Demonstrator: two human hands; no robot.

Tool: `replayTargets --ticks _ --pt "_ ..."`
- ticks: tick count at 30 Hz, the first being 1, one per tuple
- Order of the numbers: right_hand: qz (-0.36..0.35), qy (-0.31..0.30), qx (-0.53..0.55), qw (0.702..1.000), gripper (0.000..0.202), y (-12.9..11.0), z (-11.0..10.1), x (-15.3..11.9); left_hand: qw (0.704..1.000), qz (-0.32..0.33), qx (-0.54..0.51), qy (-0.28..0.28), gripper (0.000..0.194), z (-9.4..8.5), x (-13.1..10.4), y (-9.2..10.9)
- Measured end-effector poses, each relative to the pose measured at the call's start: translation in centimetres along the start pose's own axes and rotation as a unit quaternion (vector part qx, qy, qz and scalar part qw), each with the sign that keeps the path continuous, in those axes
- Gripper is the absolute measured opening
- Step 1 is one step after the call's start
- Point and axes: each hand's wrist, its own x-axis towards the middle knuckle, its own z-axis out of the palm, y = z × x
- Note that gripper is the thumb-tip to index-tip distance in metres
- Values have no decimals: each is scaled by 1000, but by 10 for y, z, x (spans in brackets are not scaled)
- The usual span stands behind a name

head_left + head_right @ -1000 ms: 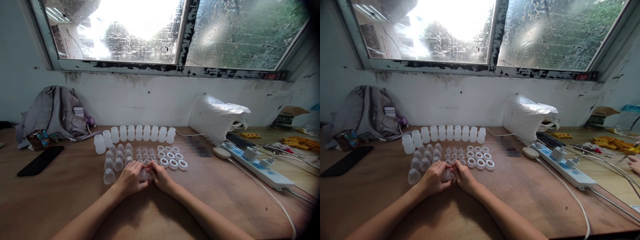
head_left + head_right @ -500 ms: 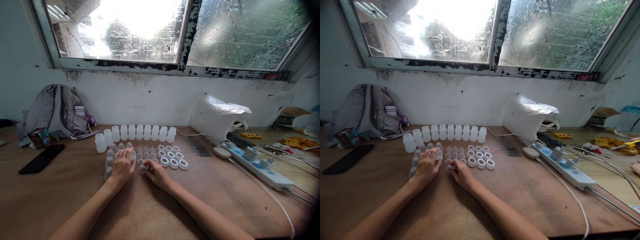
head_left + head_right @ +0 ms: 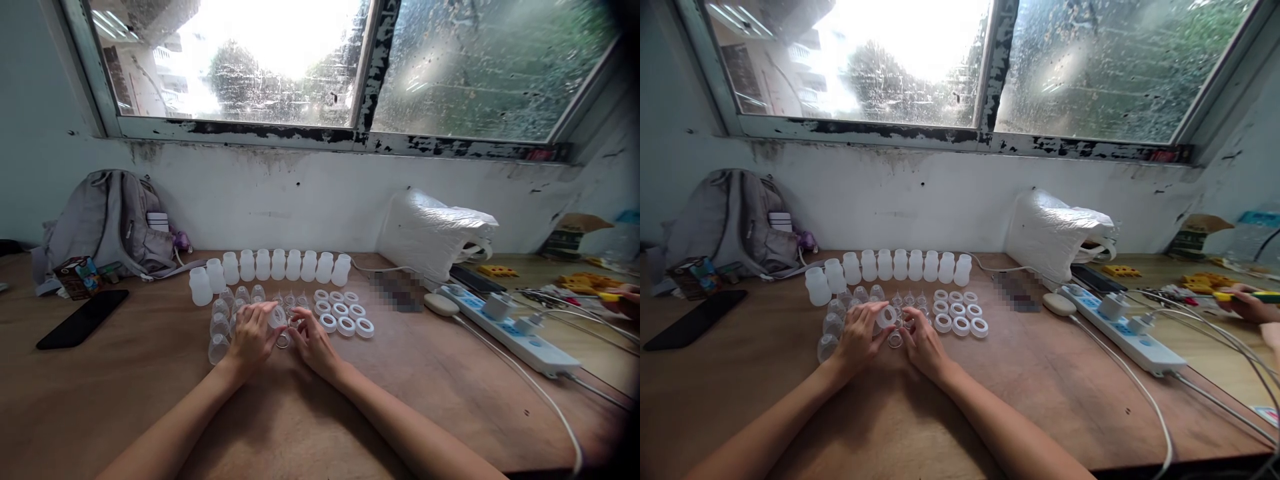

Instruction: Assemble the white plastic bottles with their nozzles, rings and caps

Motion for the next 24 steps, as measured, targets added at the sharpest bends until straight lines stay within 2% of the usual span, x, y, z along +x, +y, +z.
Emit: replayTargets --ticks 6,10,16,20,24 --pt "-62 14 -19 998 24 -3 -10 -6 996 57 -67 -6 39 -2 -3 9" --pt "-103 -10 -11 995 22 -6 -14 -13 994 55 -88 -31 41 -4 -3 10" --pt "-72 -20 -22 997 13 -7 -18 -21 985 49 -132 -97 46 1 -4 16" --pt "-59 -39 -79 994 13 -1 -33 -32 984 53 -134 -100 54 4 -5 19" --pt "-41 -46 -151 987 16 7 -52 -45 986 62 -120 -97 45 4 -6 18"
